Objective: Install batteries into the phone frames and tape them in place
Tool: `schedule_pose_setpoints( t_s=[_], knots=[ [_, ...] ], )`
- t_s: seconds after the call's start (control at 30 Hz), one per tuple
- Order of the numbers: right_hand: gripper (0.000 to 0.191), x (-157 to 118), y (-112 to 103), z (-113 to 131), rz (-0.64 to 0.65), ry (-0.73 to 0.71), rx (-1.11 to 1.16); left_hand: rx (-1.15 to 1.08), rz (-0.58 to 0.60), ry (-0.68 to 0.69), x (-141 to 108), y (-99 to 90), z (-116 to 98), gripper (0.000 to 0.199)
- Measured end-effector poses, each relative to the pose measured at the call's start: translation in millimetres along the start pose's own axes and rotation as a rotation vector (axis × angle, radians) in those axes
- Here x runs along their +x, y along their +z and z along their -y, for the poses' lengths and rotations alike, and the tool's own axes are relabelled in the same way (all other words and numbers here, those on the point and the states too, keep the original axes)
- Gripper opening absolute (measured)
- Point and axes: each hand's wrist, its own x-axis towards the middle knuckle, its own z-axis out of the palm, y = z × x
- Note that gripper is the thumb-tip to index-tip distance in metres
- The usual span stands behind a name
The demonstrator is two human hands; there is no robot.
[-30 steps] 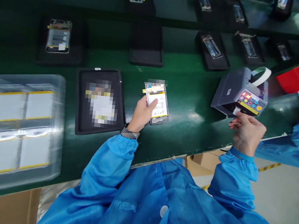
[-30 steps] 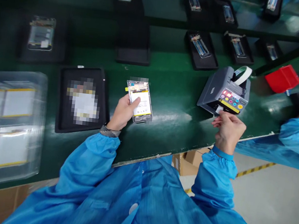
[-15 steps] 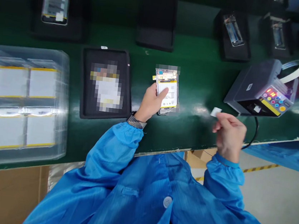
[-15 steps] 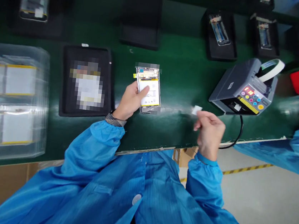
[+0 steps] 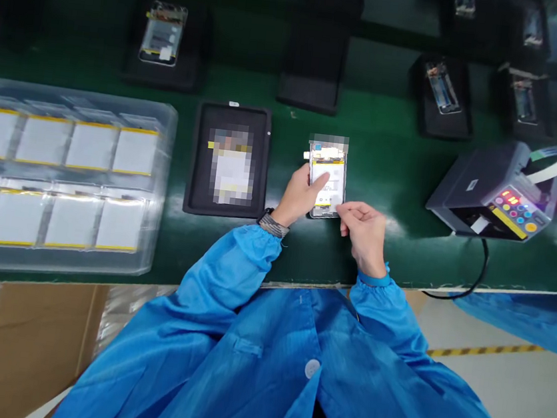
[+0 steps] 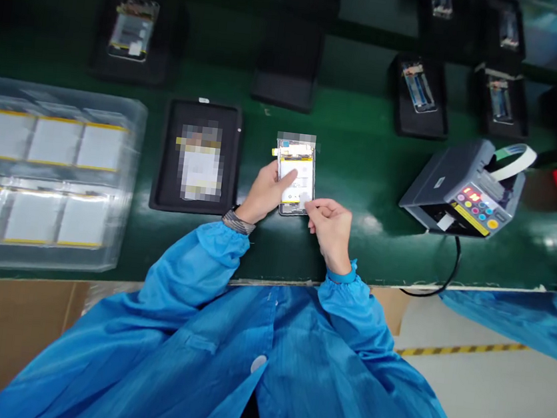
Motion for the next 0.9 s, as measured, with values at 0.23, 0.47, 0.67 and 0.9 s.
schedule_pose_setpoints(
  t_s=[0.23,0.47,0.67,0.9],
  knots=[
    [0.024,-2.0,3.9,-0.3,-0.033,-0.015,0.020,0.024,0.002,0.004,2.5,-0.3,2.7,0.045],
    [0.030,-3.3,3.9,-2.7,-0.019,-0.028,0.009,-0.037,-0.006,-0.040,-0.6,0.2,-4.4,0.045],
    [0.031,-2.2,1.8,-0.7,-0.004,-0.009,0.020,0.004,0.048,-0.008,-2.5,-1.9,-5.1,0.050],
    [0.027,-3.1,2.7,1.2,0.008,-0.017,0.040,0.036,0.053,0.004,-0.7,-4.6,-1.3,0.053]
  ],
)
